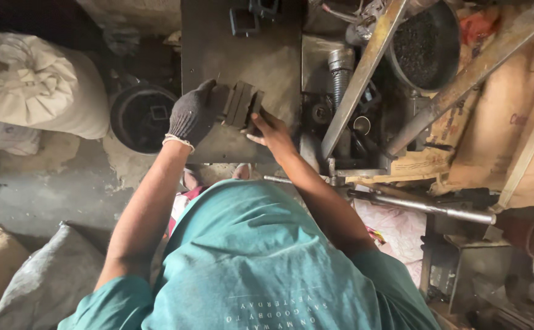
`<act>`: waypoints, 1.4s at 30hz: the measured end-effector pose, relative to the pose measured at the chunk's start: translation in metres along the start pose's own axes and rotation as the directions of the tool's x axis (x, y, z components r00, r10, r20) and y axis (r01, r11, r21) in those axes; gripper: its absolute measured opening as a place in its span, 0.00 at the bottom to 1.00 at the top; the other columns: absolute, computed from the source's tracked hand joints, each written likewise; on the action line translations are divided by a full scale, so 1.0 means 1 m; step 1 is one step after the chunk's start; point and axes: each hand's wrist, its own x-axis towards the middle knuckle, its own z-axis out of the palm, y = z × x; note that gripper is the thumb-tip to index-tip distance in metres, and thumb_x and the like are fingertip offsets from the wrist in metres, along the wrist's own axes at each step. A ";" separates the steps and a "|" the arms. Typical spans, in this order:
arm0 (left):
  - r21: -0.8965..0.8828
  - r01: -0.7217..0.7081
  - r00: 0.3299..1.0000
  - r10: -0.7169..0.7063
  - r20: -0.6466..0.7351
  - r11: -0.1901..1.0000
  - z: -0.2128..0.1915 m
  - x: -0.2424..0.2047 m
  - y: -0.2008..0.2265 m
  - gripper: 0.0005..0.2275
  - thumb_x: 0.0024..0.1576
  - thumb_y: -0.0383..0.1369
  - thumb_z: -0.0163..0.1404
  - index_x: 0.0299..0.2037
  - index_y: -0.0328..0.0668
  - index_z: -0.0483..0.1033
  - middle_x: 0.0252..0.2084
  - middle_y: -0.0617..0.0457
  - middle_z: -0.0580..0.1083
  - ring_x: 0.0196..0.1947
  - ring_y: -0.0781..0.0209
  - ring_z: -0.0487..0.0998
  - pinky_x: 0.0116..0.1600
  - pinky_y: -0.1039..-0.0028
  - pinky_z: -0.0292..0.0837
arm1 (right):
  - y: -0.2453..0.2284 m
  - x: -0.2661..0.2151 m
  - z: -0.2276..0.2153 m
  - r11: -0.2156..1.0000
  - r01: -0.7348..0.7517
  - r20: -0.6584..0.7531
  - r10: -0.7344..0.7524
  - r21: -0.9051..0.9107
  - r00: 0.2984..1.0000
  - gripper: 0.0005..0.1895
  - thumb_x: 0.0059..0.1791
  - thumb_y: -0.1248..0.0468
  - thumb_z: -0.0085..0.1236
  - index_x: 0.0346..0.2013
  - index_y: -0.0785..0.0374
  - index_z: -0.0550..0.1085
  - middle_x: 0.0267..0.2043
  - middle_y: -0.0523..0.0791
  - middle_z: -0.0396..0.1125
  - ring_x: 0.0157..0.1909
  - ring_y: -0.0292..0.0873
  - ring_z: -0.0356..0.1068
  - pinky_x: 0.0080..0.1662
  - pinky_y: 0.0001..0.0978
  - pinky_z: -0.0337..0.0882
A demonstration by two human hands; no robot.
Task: The person operates a manual press machine by placing small metal blocks into the press, pulling a lever to activate the press, and then removing the pressed blocks. The person repeats this process multiple times, handling the blocks and lever with gloved hands.
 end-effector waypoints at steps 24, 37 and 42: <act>-0.349 -0.302 0.950 0.313 -0.027 0.887 0.045 -0.029 -0.022 0.42 0.53 0.42 0.65 0.72 0.29 0.54 0.63 0.35 0.71 0.61 0.38 0.75 0.62 0.56 0.72 | -0.045 -0.147 -0.076 0.875 0.484 -0.235 -0.471 -0.002 0.850 0.18 0.57 0.63 0.50 0.60 0.71 0.70 0.45 0.54 0.73 0.41 0.49 0.77 0.43 0.41 0.80; -0.172 -0.061 0.994 0.044 -0.103 0.983 0.117 0.022 0.010 0.37 0.42 0.44 0.71 0.60 0.38 0.68 0.54 0.41 0.74 0.54 0.41 0.77 0.58 0.60 0.73 | -0.071 -0.132 -0.101 0.434 0.217 -0.264 -0.801 -0.874 0.538 0.12 0.54 0.67 0.59 0.50 0.70 0.78 0.43 0.53 0.77 0.42 0.41 0.77 0.46 0.33 0.75; -0.381 0.094 0.990 -0.127 -0.062 0.920 0.156 0.081 0.049 0.37 0.42 0.44 0.70 0.60 0.38 0.67 0.55 0.39 0.74 0.54 0.40 0.76 0.57 0.60 0.73 | -0.084 -0.126 -0.104 0.422 0.170 -0.224 -0.731 -0.890 0.645 0.13 0.51 0.70 0.59 0.50 0.71 0.77 0.44 0.54 0.76 0.46 0.41 0.76 0.47 0.32 0.73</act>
